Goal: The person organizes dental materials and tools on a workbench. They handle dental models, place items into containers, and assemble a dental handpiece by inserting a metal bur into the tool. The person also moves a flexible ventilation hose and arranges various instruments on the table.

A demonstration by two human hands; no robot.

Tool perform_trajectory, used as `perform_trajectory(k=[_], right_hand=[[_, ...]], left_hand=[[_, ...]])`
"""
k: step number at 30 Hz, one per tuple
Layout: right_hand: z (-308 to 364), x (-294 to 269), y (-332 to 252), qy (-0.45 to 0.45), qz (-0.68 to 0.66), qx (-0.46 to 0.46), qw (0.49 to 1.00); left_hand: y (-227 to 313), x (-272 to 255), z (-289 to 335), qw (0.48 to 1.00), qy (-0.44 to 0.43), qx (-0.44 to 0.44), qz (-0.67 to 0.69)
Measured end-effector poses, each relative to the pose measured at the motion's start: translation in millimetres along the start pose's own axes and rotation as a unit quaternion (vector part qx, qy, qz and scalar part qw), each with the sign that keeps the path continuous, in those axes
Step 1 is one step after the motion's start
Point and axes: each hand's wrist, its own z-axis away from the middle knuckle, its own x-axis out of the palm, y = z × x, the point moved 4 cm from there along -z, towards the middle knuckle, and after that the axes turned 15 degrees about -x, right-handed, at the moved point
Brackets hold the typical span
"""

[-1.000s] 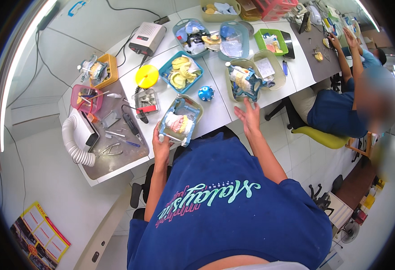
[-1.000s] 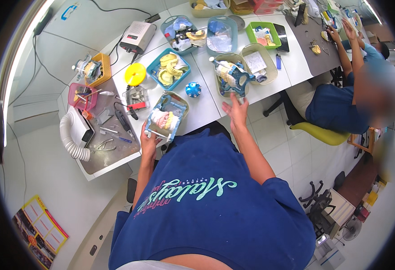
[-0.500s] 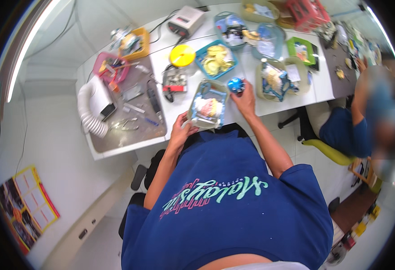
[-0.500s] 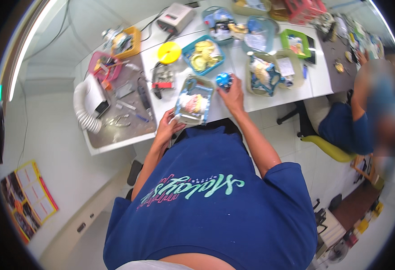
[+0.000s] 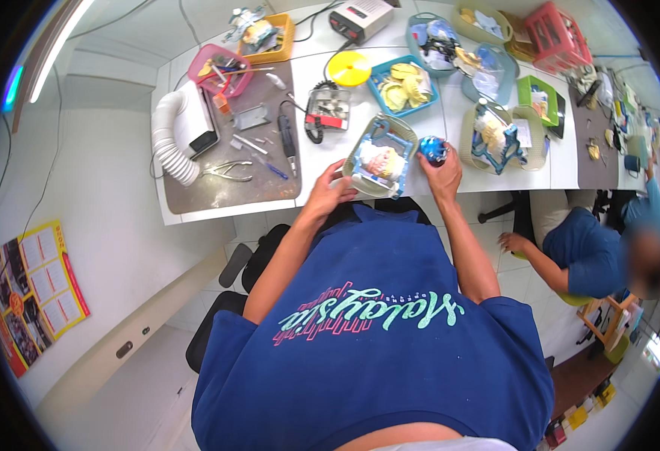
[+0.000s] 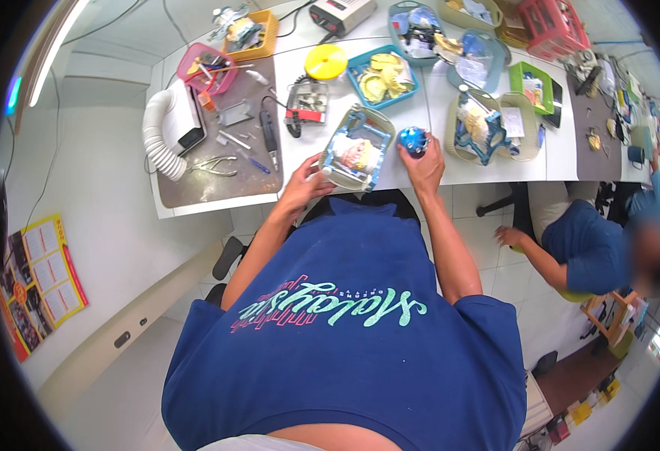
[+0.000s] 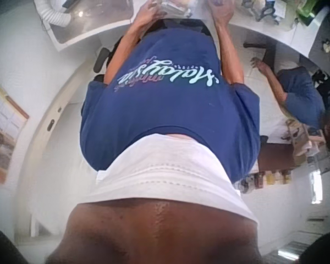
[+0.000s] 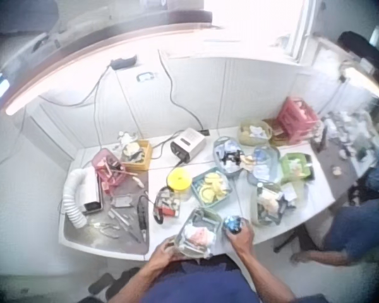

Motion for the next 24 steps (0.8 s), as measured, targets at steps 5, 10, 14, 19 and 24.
perform_trajectory(k=[5, 10, 14, 19, 24], right_hand=[[45, -33, -4, -0.037, -0.023, 0.06, 0.997], [86, -56, 12, -0.052, -0.037, 0.081, 0.995], [108, -84, 32, -0.022, 0.038, 0.05, 0.998], [125, -130, 71, 0.081, 0.04, 0.204, 0.975], [109, -171, 143, 0.196, 0.106, 0.29, 0.931]], left_hand=[[29, -97, -1, 0.928, 0.312, 0.159, -0.124], [82, -159, -6, 0.731, 0.452, 0.332, -0.388], [79, -179, -28, 0.708, 0.403, 0.302, -0.496], [88, -163, -30, 0.713, 0.38, 0.293, -0.511], [92, -160, -28, 0.679, 0.371, 0.309, -0.553]])
